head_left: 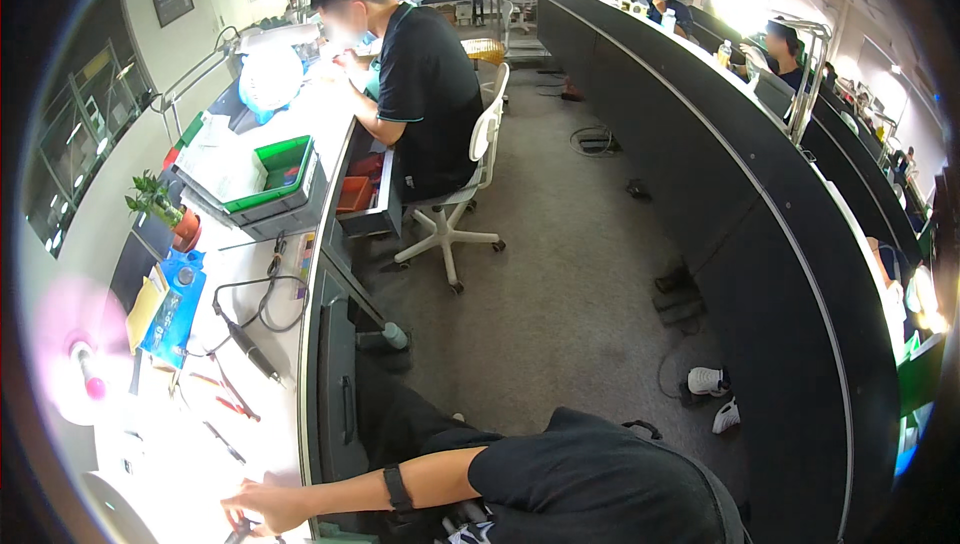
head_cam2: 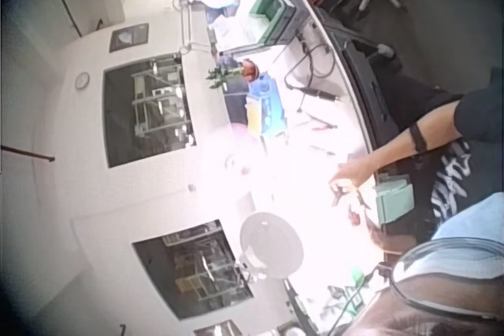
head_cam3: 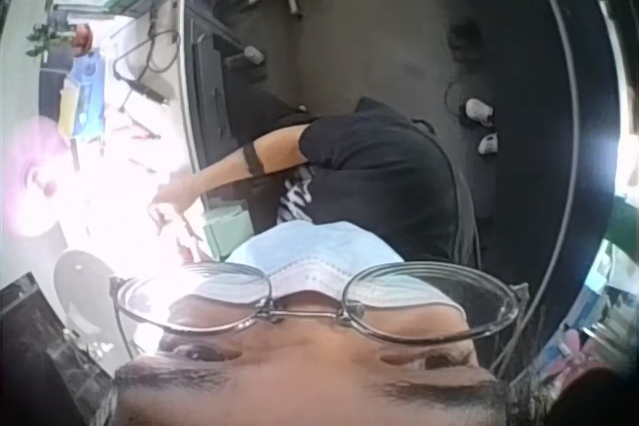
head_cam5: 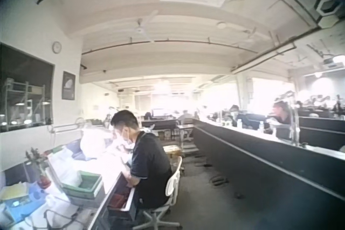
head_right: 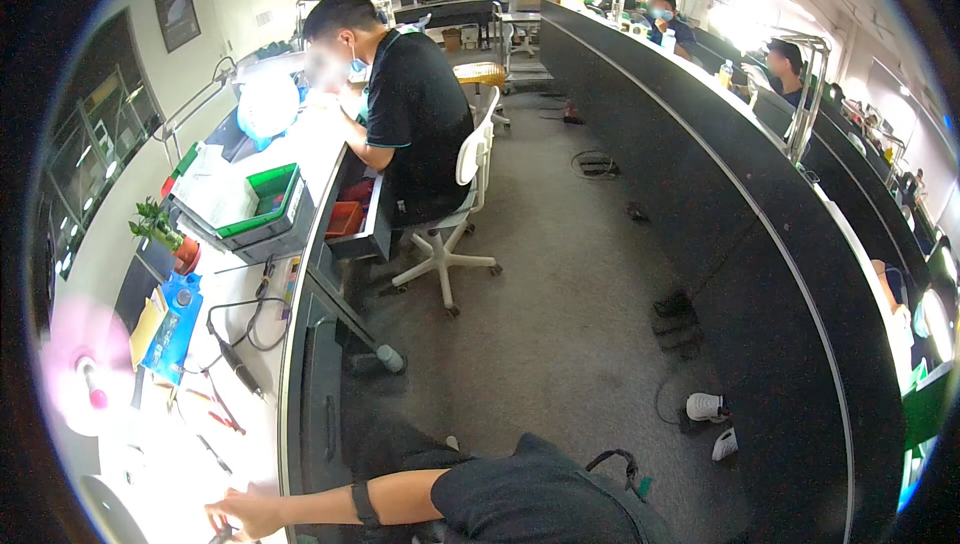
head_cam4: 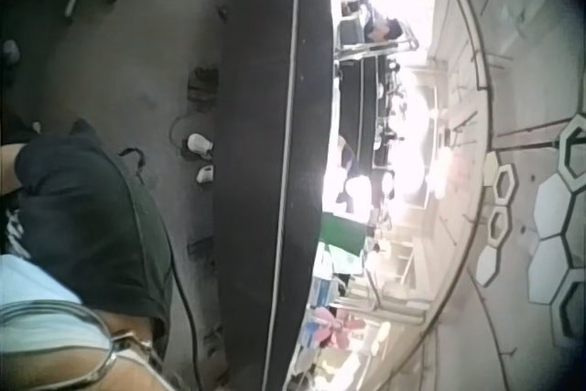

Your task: Using a rotary tool to polish or refine dental crowns on a plaster dental model.

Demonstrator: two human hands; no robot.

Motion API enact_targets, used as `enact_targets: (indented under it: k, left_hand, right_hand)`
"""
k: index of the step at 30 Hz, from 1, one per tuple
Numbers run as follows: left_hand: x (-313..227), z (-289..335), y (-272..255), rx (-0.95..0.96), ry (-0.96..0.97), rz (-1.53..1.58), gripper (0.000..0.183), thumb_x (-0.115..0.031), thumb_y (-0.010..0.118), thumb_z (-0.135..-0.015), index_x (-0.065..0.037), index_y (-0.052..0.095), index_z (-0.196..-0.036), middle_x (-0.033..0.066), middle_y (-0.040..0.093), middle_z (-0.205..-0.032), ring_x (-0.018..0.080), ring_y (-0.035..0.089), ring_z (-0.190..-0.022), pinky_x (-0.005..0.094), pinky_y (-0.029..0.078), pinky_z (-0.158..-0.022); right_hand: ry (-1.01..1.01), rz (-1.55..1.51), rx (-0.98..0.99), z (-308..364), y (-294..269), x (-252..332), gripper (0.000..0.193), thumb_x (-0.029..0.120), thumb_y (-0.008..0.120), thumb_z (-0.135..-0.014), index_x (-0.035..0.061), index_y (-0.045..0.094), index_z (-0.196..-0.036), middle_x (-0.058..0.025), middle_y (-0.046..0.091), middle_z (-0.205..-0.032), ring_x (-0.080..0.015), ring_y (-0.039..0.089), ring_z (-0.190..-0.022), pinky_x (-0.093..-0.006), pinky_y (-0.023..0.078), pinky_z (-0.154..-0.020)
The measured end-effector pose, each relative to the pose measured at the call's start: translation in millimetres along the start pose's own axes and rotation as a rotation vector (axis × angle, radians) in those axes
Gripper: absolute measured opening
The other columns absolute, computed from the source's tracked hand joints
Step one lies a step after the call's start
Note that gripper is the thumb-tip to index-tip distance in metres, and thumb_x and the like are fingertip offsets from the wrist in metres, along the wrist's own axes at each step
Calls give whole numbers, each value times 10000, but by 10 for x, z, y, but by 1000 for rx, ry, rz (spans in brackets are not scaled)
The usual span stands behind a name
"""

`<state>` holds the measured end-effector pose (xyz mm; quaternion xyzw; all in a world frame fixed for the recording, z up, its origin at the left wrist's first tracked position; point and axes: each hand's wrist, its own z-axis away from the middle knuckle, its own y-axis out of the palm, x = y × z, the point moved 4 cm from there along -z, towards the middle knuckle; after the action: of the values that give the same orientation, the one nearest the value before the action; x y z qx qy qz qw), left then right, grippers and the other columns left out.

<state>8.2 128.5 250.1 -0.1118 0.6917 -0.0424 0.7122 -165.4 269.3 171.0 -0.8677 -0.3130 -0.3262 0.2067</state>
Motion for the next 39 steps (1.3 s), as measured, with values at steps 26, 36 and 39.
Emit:
enact_targets:
  k: [26, 36, 39]
  left_hand:
    - [-488, 81, -274, -61, 69, -112, 188, -204, 595, -1040, -22, 560, -1073, 23, 518, -935, 118, 496, -843, 270, 393, -750]
    - [-796, -8, -233, -49, 92, -176, 193, -219, 589, -1047, -29, 557, -1055, 15, 504, -918, 112, 482, -828, 267, 382, -736]
    - [-828, -56, -220, -36, 79, -191, 195, -224, 587, -1048, -31, 556, -1050, 12, 499, -913, 110, 477, -824, 267, 379, -732]
  right_hand:
    - [193, 610, -58, 96, -614, 231, 114, 98, 660, -854, -4, 643, -901, -132, 603, -979, -292, 564, -1055, -431, 475, -930]
    - [134, 680, -103, 130, -608, 248, 170, 135, 669, -842, -1, 690, -942, -123, 623, -961, -286, 582, -1034, -423, 495, -924]
    - [143, 662, -77, 110, -569, 184, 145, 154, 686, -861, 11, 660, -866, -104, 603, -987, -260, 554, -1057, -409, 484, -925]
